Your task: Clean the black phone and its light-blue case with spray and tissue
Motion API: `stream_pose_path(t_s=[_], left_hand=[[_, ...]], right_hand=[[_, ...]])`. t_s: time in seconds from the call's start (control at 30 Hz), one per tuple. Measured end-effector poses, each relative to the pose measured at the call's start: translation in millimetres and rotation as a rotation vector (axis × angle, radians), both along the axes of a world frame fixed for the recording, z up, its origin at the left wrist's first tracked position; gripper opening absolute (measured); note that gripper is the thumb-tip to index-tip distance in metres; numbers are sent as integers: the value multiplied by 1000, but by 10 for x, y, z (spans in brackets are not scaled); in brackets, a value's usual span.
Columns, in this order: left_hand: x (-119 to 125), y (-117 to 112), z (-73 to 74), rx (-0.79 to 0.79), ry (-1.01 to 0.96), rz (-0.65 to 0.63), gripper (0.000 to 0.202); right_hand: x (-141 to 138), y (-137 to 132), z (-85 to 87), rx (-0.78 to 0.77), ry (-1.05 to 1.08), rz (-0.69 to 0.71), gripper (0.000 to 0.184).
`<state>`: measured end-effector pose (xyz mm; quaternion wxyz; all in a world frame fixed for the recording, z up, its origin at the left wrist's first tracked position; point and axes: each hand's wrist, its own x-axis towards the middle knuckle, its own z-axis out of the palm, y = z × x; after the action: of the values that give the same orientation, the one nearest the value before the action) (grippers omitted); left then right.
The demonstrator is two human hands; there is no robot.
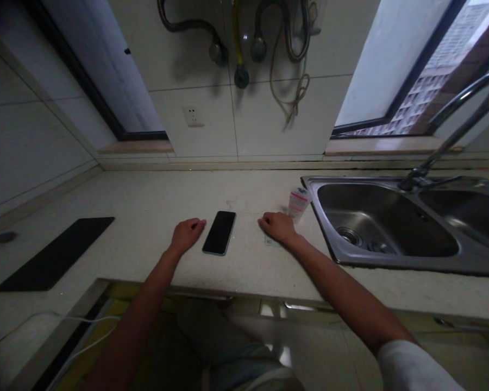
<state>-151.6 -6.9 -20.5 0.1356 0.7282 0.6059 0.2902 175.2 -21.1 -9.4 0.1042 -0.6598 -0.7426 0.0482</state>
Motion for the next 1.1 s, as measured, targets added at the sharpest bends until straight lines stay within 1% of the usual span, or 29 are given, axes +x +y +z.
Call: stream_pose_path(t_s=[0.17,0.23,0.3,0.37,0.43,0.53,0.63,0.7,0.8,0.97,1.1], left_hand=[[-12,4,2,-44,-142,-10,44],[11,-18,19,-37,-128,26,44],[80,-67,56,-36,-72,107,45],[200,-142,109,-70,19,191,48],[364,-229,166,-107,129,197,58],[650,-334,231,-96,317,207,79],[899,-352,265,-127,336,214,88],[1003,-317,277,-152,349,238,79],[1053,-255,289,-193,323,245,66],[975,-254,298,-132,225,240,60],[925,-277,286,-83,81,229,54]], right_hand=[[-31,-16,29,-6,-14,8,39],[-45,-16,38,-8,-19,4,39],[-57,-12,43,-11,-23,-3,40],[-65,-8,43,-14,-29,-9,39],[-69,-4,42,-18,-34,-9,39],[-69,-3,44,-26,-42,-3,40],[-70,-5,53,-32,-48,0,40],[-75,-9,57,-36,-49,3,41],[-87,-16,59,-34,-49,13,41],[-96,-24,55,-32,-41,34,40],[-104,-29,70,-40,-32,49,39]])
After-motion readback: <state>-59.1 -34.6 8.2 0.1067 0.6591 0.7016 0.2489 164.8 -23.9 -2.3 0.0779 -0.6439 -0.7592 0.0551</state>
